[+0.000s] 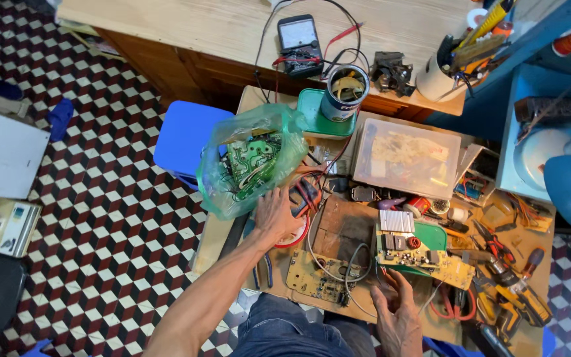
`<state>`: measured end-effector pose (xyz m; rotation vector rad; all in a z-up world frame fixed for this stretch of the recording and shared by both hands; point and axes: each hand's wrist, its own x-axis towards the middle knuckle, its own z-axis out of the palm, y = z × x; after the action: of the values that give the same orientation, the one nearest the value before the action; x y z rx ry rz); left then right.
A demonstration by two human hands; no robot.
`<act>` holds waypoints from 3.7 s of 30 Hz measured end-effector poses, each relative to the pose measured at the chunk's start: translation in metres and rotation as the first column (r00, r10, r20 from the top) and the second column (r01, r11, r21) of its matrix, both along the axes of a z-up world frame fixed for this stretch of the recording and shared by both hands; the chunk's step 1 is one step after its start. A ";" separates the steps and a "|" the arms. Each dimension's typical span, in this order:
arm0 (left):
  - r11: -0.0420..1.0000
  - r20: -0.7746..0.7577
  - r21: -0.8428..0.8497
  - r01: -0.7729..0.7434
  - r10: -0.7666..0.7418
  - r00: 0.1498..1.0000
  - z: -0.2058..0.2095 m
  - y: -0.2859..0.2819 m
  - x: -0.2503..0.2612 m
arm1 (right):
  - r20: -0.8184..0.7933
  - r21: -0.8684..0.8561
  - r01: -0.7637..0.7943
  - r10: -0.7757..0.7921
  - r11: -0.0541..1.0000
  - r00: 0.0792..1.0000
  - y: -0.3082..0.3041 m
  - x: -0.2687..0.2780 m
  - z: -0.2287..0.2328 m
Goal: The person works at a cluttered workbench, using pliers to strip wires and manipulate a circuit board. They connect a power cord to the board and handle various electronic components and tools.
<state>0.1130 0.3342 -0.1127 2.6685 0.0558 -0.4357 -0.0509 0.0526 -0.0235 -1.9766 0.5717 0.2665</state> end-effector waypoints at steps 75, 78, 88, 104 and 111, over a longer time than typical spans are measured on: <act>0.308 -0.422 -0.442 -0.843 0.758 0.498 -0.046 0.099 -0.131 | -0.457 0.406 0.384 -0.179 0.829 0.871 0.106 0.040 -0.088; 0.187 -0.519 -0.632 -0.752 0.619 0.590 -0.063 0.078 -0.110 | -0.435 0.386 0.522 -0.349 0.761 0.830 0.088 0.026 -0.103; 0.924 0.074 -0.293 -0.246 0.279 0.957 -0.062 0.064 -0.095 | -0.418 0.514 0.655 -0.505 0.554 0.755 0.069 0.046 -0.166; 0.832 0.213 -0.234 0.502 -0.460 0.862 -0.021 -0.092 -0.021 | -0.258 0.264 0.310 -0.243 0.913 0.935 0.032 -0.005 -0.086; 0.846 0.221 -0.118 0.519 -0.487 0.845 -0.026 -0.071 -0.021 | -0.287 -0.172 -0.012 -0.038 0.985 0.957 0.045 -0.001 -0.083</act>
<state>0.0917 0.2633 -0.1389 2.5084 -0.7282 -0.3298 -0.0514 0.0975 -0.1065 -2.1146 0.8187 0.5191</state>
